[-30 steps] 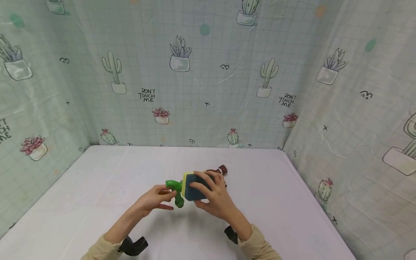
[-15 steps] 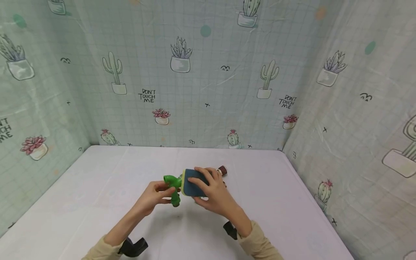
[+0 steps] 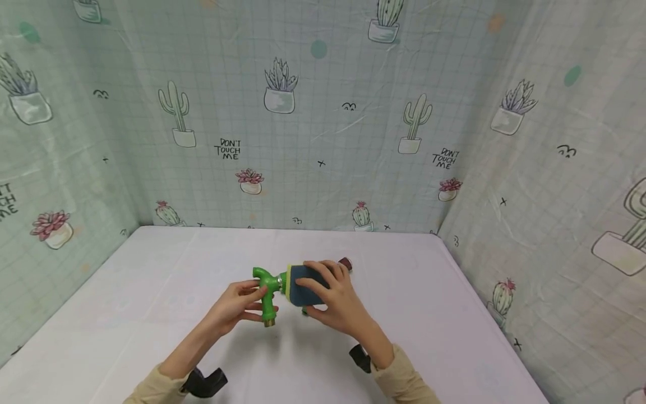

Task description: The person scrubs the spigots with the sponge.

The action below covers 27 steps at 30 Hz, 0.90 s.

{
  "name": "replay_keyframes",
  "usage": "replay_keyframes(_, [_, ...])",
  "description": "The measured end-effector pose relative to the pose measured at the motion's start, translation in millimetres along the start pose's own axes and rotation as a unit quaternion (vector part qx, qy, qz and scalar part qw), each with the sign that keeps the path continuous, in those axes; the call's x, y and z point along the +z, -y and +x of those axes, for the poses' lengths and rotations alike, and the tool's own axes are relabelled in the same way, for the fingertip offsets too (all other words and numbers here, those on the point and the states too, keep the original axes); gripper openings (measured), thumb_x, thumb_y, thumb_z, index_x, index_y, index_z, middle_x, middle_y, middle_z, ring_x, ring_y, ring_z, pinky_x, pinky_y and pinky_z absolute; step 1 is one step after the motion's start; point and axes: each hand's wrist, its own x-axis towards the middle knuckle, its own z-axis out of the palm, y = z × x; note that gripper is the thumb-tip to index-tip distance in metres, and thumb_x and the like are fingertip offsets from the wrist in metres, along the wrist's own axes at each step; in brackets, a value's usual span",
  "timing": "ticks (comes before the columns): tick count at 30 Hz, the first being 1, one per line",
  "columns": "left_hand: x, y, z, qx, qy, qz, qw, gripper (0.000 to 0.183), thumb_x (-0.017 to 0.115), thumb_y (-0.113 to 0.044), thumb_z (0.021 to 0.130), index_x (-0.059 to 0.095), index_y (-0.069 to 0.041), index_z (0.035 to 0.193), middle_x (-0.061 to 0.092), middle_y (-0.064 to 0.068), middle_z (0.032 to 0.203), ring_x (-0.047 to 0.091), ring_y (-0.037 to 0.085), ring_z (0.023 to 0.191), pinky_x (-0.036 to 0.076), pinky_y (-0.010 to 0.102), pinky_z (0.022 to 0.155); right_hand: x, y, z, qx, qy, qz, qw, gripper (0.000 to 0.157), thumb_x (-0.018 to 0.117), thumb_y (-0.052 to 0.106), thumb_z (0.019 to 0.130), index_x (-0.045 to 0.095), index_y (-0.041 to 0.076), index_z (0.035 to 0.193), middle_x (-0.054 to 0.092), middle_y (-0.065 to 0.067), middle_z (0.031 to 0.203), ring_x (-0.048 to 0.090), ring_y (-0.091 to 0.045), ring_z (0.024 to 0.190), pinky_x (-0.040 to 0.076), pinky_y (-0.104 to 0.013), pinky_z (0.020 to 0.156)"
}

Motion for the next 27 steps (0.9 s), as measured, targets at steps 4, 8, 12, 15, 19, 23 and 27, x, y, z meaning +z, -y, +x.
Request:
replay_keyframes(4, [2.9,0.3,-1.1,0.007,-0.013,-0.004,0.9999,0.053,0.059,-0.022,0.086,0.040,0.006,0.127,0.065,0.010,0.089,0.067,0.032,0.080,0.055,0.042,0.065,0.5,1.7,5.5,-0.001,0.011,-0.007,1.000,0.063,0.081,0.024,0.060,0.052,0.024,0.116,0.041,-0.006,0.131,0.034,-0.025,0.115,0.037,-0.051,0.088])
replay_keyframes(8, [5.4,-0.5,-0.8,-0.003,-0.062,-0.017,0.9979,0.050,0.060,-0.021,0.085,0.043,0.004,0.125,0.066,0.019,0.093,0.066,0.034,0.079,0.056,0.041,0.066,5.6,4.5,2.1,-0.025,0.023,-0.019,0.999,0.059,0.081,0.026,0.059,0.054,0.025,0.112,0.043,-0.005,0.130,0.035,-0.024,0.113,0.035,-0.047,0.087])
replay_keyframes(12, [5.9,-3.3,0.2,-0.020,-0.096,-0.041,0.9943,0.047,0.058,-0.023,0.086,0.045,0.002,0.124,0.065,0.019,0.098,0.067,0.031,0.080,0.056,0.040,0.067,9.7,5.6,-4.1,-0.056,0.028,-0.034,0.997,0.058,0.082,0.028,0.056,0.056,0.026,0.108,0.045,-0.005,0.128,0.035,-0.023,0.112,0.032,-0.043,0.085])
replay_keyframes(15, [4.7,-4.3,1.5,-0.031,-0.106,-0.059,0.9922,0.045,0.057,-0.023,0.087,0.046,0.002,0.123,0.066,0.012,0.093,0.067,0.031,0.081,0.056,0.039,0.068,10.6,5.7,-7.4,-0.066,0.027,-0.042,0.997,0.060,0.083,0.028,0.055,0.056,0.027,0.108,0.044,-0.006,0.128,0.035,-0.023,0.112,0.031,-0.041,0.084])
replay_keyframes(19, [4.9,-2.3,3.0,-0.039,-0.101,-0.064,0.9920,0.047,0.057,-0.025,0.087,0.046,0.003,0.123,0.065,0.013,0.093,0.067,0.031,0.081,0.056,0.039,0.067,11.0,6.6,-7.1,-0.067,0.015,-0.046,0.997,0.059,0.083,0.027,0.056,0.056,0.026,0.109,0.045,-0.006,0.128,0.036,-0.023,0.112,0.030,-0.041,0.085])
replay_keyframes(23, [6.6,-0.3,2.5,-0.039,-0.078,-0.067,0.9939,0.054,0.059,-0.029,0.085,0.044,0.005,0.123,0.064,0.015,0.094,0.067,0.030,0.080,0.056,0.039,0.067,11.2,5.7,-4.0,-0.070,0.013,-0.060,0.996,0.060,0.082,0.029,0.056,0.055,0.026,0.109,0.045,-0.006,0.128,0.037,-0.024,0.111,0.031,-0.043,0.086])
replay_keyframes(27, [6.0,-0.3,1.7,-0.041,-0.058,-0.083,0.9940,0.059,0.061,-0.031,0.083,0.042,0.006,0.125,0.066,0.008,0.087,0.068,0.027,0.078,0.056,0.038,0.067,8.4,-0.1,-2.9,-0.065,0.012,-0.081,0.994,0.059,0.082,0.028,0.056,0.055,0.026,0.109,0.045,-0.006,0.127,0.038,-0.025,0.111,0.033,-0.044,0.085])
